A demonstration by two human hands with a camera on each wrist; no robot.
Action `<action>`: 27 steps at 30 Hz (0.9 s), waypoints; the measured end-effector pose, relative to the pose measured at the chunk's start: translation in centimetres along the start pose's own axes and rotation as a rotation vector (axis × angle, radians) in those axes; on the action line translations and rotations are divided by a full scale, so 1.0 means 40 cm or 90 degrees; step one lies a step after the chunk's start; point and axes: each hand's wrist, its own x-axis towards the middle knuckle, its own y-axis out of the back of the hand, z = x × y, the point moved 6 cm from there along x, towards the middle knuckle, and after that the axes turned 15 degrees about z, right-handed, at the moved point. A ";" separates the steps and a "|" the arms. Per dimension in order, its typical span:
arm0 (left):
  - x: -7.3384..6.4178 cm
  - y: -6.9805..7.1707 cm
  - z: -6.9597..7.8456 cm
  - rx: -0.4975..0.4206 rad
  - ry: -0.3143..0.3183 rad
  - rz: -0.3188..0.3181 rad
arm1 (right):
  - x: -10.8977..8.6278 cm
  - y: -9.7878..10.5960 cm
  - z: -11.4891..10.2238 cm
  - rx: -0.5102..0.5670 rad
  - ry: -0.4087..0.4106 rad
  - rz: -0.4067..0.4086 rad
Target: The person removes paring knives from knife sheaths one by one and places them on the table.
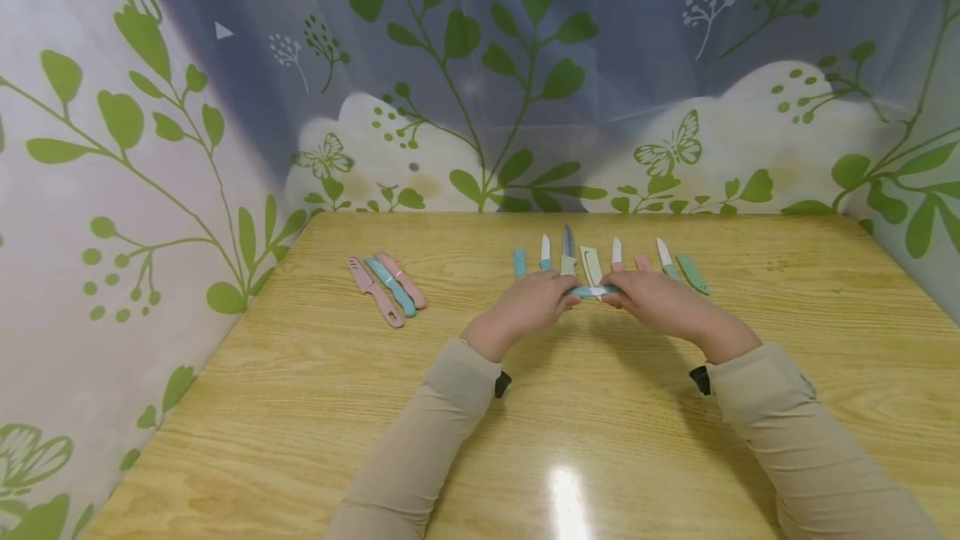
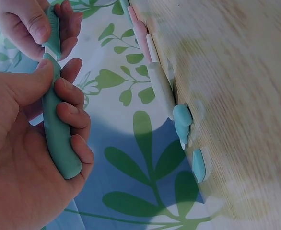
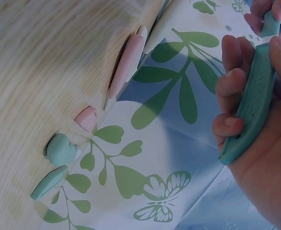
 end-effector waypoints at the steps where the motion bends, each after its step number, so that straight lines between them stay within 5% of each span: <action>1: 0.000 0.000 0.000 -0.002 0.000 0.000 | 0.000 0.000 0.000 0.000 0.000 -0.001; 27: 0.004 -0.001 -0.001 -0.012 -0.008 0.008 | 0.003 0.000 0.012 -0.006 -0.020 -0.019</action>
